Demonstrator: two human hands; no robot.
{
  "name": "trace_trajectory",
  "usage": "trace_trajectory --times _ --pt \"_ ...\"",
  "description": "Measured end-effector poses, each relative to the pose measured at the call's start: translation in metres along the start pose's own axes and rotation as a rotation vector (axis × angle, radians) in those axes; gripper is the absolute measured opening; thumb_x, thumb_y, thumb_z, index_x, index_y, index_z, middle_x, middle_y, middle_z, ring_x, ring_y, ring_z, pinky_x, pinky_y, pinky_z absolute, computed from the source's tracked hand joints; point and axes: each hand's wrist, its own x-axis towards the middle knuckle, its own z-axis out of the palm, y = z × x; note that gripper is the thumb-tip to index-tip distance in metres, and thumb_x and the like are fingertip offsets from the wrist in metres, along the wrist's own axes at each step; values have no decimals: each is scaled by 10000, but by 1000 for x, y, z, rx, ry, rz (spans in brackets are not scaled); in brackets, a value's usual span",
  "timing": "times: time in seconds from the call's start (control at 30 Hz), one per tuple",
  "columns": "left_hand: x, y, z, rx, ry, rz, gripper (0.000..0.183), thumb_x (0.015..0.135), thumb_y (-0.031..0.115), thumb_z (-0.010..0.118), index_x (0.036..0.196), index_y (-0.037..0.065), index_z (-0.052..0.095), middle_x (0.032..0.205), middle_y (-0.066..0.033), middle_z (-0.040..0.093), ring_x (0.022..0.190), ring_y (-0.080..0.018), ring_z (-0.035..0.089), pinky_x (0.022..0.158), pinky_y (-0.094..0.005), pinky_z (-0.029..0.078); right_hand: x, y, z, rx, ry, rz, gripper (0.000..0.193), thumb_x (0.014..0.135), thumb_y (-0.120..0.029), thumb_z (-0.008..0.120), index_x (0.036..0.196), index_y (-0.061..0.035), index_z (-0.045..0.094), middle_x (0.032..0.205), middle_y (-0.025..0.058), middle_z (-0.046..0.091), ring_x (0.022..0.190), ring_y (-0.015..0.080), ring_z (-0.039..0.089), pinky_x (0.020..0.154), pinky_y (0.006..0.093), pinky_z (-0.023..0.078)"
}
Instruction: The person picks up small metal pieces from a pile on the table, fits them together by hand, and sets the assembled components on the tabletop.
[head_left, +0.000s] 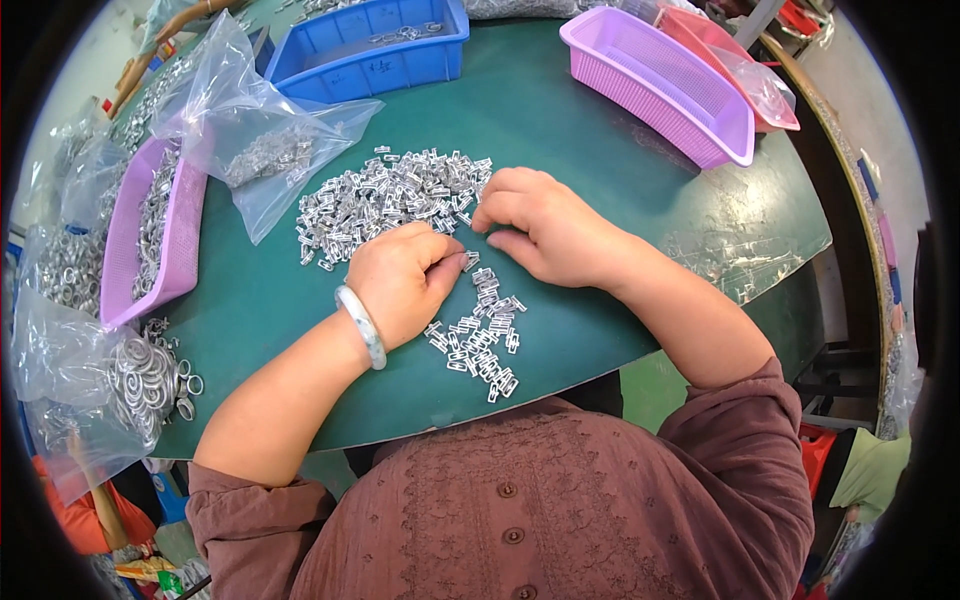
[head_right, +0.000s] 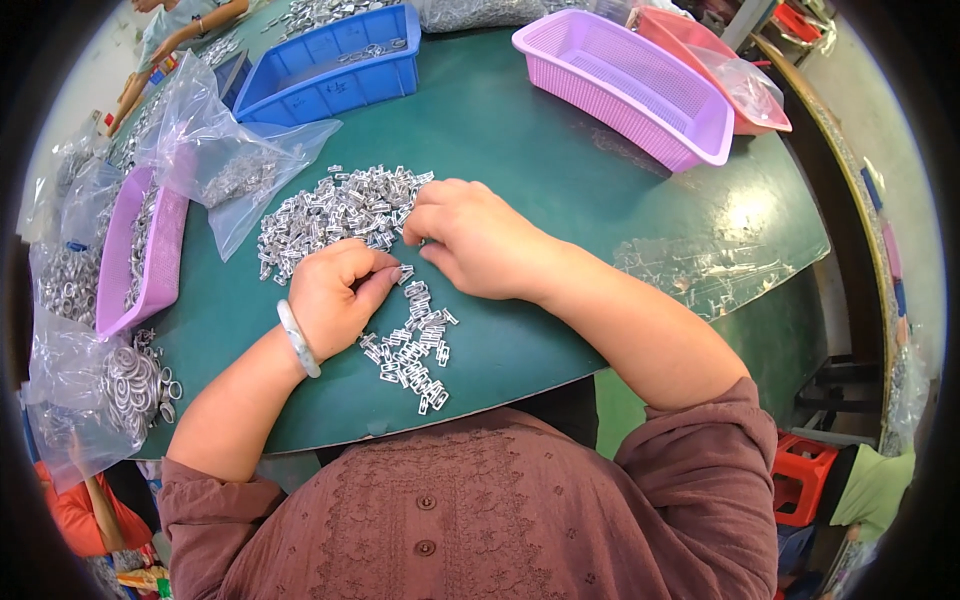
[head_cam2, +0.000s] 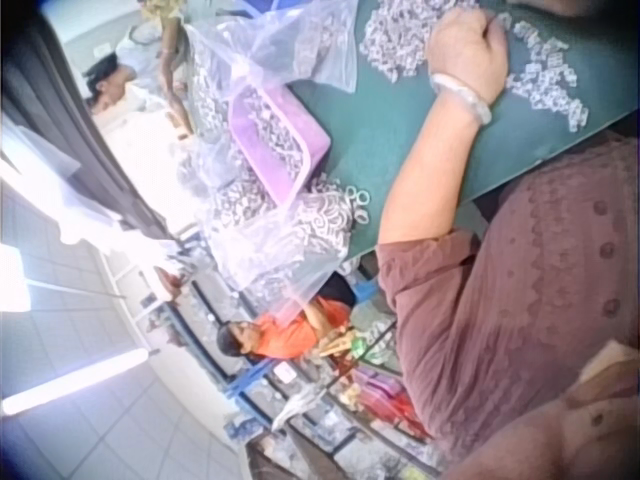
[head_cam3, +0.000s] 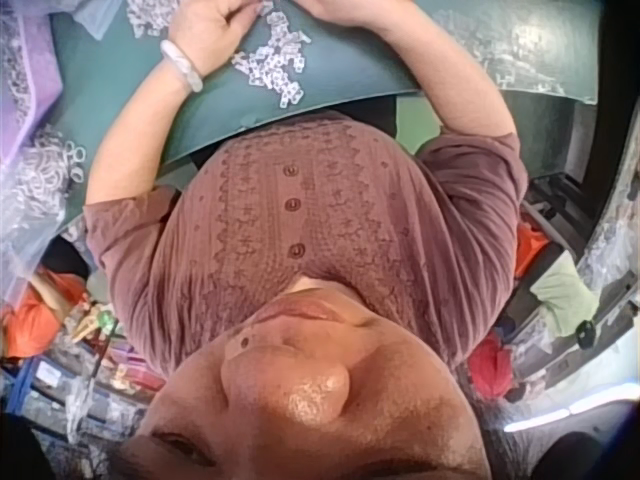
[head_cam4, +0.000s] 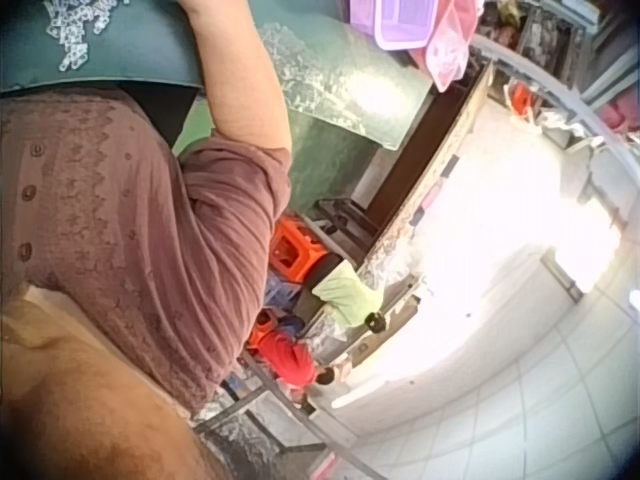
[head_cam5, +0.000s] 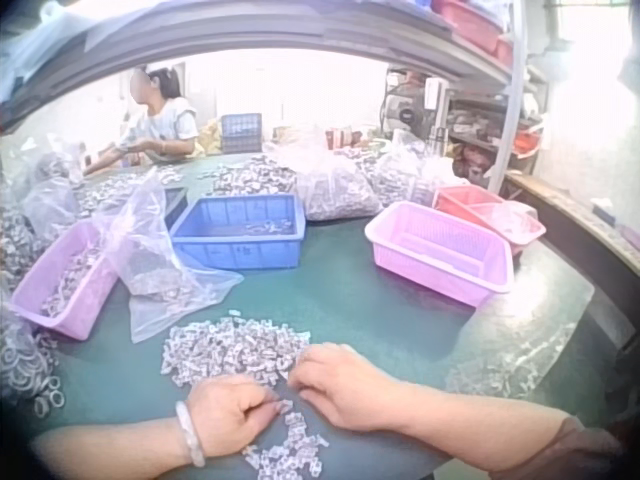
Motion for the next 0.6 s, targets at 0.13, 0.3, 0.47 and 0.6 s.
trace_trajectory --times 0.13,0.3,0.47,0.6 --pt "-2 -2 0 -35 20 -24 60 797 55 711 855 39 705 722 -81 602 606 -208 583 557 -320 459 0 -3 -5 -40 6 37 179 769 -34 679 942 -47 635 947 99 582 928 314 564 824 401 468" --pt "-1 0 0 -29 22 -34 78 783 53 725 856 42 698 719 -73 598 592 -183 572 549 -304 457 -2 1 -3 -73 11 33 193 763 -52 692 945 -44 629 933 102 578 916 315 563 793 406 471" --pt "-2 -1 0 -24 26 -31 88 776 52 730 858 46 700 724 -71 603 594 -181 577 551 -303 460 -1 -1 -2 -88 13 91 160 767 -72 700 903 -43 621 895 103 578 877 314 567 759 410 468" --pt "-3 -3 0 -30 27 -24 82 774 52 728 851 49 701 731 -73 609 604 -187 586 555 -307 465 1 -3 3 -116 59 105 112 771 -90 705 831 -43 623 853 98 581 834 307 574 713 410 465"
